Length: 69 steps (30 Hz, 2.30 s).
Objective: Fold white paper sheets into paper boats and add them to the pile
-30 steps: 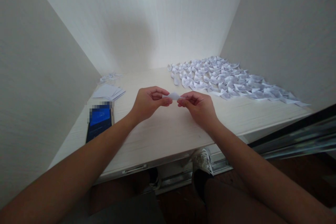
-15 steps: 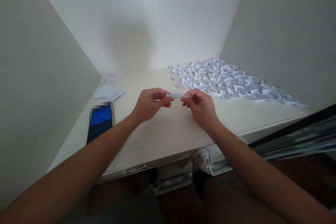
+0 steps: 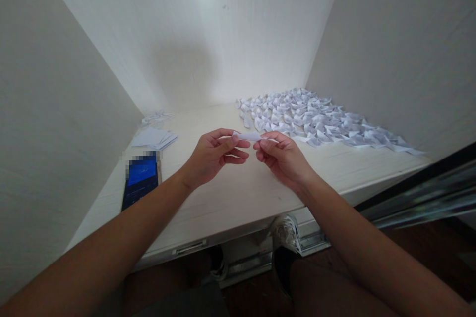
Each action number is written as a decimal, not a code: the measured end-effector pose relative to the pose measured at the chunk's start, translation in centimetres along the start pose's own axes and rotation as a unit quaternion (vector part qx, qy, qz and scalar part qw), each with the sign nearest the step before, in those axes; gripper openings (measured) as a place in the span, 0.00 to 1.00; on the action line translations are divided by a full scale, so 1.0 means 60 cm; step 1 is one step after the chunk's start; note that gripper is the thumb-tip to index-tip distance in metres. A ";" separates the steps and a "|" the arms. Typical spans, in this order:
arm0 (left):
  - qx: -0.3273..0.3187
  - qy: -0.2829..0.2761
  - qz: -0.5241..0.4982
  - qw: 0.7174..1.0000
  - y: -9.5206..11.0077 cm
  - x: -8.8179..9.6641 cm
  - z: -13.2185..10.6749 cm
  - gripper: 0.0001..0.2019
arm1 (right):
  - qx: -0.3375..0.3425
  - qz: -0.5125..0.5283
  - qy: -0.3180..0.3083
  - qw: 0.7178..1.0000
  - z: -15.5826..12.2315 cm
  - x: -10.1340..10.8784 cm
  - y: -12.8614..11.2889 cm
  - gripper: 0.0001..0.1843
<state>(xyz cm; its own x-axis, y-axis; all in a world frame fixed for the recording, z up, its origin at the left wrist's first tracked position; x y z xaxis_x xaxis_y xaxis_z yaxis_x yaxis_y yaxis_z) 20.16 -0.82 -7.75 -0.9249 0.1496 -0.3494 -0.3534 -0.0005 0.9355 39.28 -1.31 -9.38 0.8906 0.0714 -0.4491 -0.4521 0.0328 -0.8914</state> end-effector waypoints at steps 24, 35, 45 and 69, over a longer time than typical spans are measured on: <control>0.038 -0.062 0.046 0.996 0.031 0.026 0.011 0.12 | -0.005 0.012 -0.015 1.000 0.001 0.006 0.003 0.10; 0.048 -0.052 0.089 0.993 0.032 0.026 0.013 0.13 | -0.012 -0.015 -0.025 1.000 0.005 0.012 0.009 0.13; -0.022 -0.027 0.181 0.983 0.029 0.033 0.019 0.16 | 0.047 -0.106 0.020 0.993 0.010 0.011 0.016 0.11; -0.390 -0.001 0.430 0.814 0.021 0.025 0.004 0.07 | 0.359 -0.370 0.032 0.856 -0.004 0.007 0.018 0.03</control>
<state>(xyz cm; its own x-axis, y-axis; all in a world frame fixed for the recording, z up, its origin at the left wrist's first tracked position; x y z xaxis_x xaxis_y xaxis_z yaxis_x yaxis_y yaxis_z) 18.34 -0.36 -7.08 -0.8769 -0.2362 0.4185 0.4432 -0.7341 0.5144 39.18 -1.50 -10.53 0.9368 -0.2879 0.1990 0.3439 0.6511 -0.6766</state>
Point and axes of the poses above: each hand's wrist, its own z-axis towards the middle knuckle, its own x-axis out of the back of the hand, y = z × x, the point moved 1 cm from there along z, towards the middle knuckle, and after that the axes turned 12 degrees about y, right-handed, at the moved point
